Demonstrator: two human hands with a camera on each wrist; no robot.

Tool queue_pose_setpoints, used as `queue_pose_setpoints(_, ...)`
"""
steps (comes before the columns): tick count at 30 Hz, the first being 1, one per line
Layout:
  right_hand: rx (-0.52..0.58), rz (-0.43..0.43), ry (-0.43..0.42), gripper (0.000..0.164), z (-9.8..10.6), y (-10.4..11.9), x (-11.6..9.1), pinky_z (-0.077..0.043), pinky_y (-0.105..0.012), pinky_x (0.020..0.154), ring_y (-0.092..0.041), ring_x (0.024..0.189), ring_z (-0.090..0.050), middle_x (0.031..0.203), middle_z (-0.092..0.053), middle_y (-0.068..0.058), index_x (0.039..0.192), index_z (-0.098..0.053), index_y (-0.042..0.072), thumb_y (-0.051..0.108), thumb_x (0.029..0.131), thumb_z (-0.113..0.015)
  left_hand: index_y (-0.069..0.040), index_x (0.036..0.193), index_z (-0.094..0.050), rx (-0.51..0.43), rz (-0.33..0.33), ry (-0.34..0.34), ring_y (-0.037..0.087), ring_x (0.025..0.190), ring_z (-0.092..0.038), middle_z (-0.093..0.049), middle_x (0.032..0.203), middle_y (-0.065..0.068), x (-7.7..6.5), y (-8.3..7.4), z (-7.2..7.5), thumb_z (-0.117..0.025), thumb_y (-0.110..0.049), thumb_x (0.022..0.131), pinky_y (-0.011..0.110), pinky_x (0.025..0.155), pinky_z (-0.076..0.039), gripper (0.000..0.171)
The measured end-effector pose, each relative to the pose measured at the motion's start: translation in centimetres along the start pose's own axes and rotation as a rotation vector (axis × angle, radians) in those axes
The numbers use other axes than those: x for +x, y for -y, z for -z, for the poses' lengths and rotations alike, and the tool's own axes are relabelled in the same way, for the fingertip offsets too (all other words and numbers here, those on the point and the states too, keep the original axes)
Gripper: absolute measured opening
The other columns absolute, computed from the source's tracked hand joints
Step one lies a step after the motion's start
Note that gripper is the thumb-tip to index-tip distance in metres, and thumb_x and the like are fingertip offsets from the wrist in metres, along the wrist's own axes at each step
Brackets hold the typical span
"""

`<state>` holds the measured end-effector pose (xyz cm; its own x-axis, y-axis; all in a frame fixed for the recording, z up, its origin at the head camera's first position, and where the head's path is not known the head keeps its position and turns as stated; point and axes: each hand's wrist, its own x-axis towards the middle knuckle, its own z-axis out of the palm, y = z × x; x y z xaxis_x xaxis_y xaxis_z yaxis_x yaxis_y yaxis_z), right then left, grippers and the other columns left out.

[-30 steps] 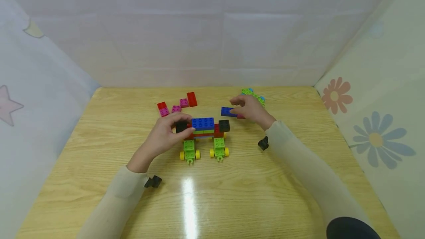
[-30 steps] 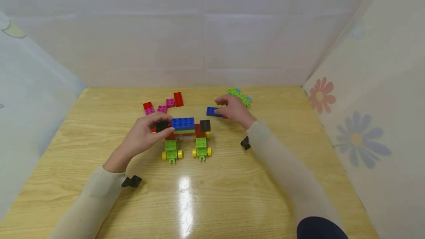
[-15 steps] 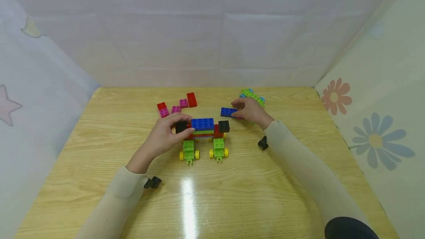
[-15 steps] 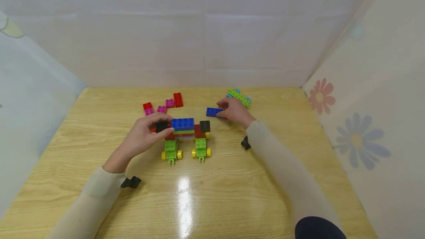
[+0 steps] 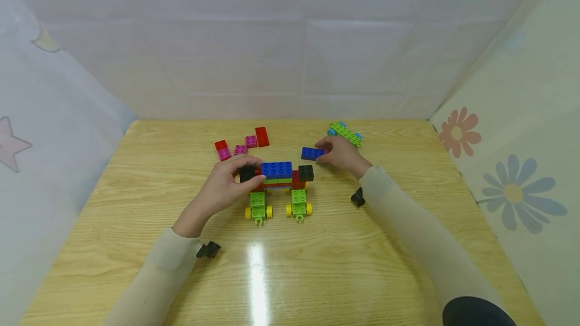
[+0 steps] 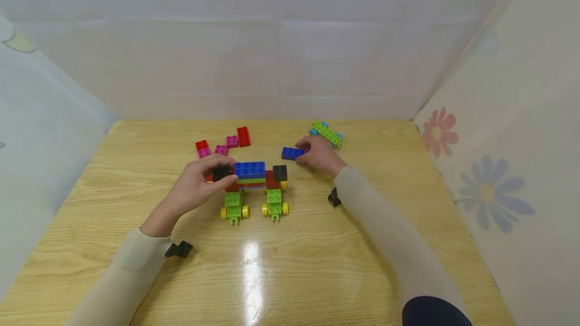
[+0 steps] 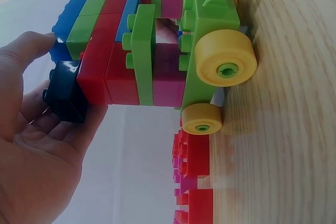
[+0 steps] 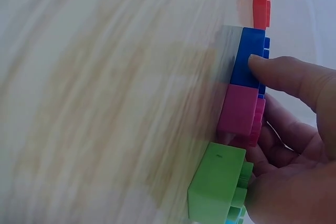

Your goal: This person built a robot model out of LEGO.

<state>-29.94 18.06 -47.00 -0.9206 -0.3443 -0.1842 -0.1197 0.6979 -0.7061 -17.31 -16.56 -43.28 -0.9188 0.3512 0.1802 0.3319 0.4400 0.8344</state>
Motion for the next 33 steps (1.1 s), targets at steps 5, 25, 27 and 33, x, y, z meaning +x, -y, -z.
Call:
queue_pose_setpoints(5, -0.01, -0.005, -0.005, 0.046, 0.0, 0.0, 0.0, -0.054, -0.042, 0.093, -0.028, 0.107, -0.061, 0.126, -0.072, -0.012, 0.144, -0.074, 0.01, 0.018, 0.1, -0.085, -0.011, 0.131, -0.077, -0.001, 0.001, 0.002, 0.026, 0.112, -0.074, -0.076, 0.134, 0.01, 0.0, -0.1, -0.1, -0.082, -0.019, 0.104, 0.053, 0.102, -0.065, 0.028)
queue_pose_setpoints(25, 0.036, 0.017, 0.03, 0.043, 1.2, 2.3, -1.1, -0.061, -0.049, 0.102, -0.029, 0.119, -0.068, 0.14, -0.072, -0.009, 0.147, -0.072, 0.015, 0.02, 0.105, -0.08, -0.012, 0.132, -0.077, 0.012, 0.004, 0.001, 0.025, 0.111, -0.074, -0.076, 0.133, 0.008, 0.1, 0.0, 0.0, -0.082, -0.022, 0.105, 0.056, 0.104, -0.063, 0.029)
queue_pose_setpoints(27, 0.04, 0.021, 0.037, 0.043, 1.2, 2.9, -1.4, -0.063, -0.047, 0.097, -0.028, 0.114, -0.069, 0.137, -0.072, -0.008, 0.147, -0.072, 0.016, 0.021, 0.105, -0.079, -0.012, 0.132, -0.077, 0.011, 0.004, 0.0, 0.026, 0.112, -0.074, -0.076, 0.133, 0.009, 0.2, 0.0, 0.0, -0.082, -0.022, 0.105, 0.057, 0.104, -0.063, 0.029)
queue_pose_setpoints(33, 0.066, 0.047, 0.057, 0.043, 1.6, 5.1, -2.4, -0.063, -0.05, 0.099, -0.027, 0.119, -0.067, 0.144, -0.069, -0.004, 0.147, -0.073, 0.018, 0.026, 0.105, -0.081, -0.012, 0.131, -0.078, 0.014, 0.001, -0.004, 0.026, 0.112, -0.074, -0.077, 0.132, 0.009, 0.2, 0.0, 0.0, -0.082, -0.021, 0.105, 0.057, 0.104, -0.064, 0.028)
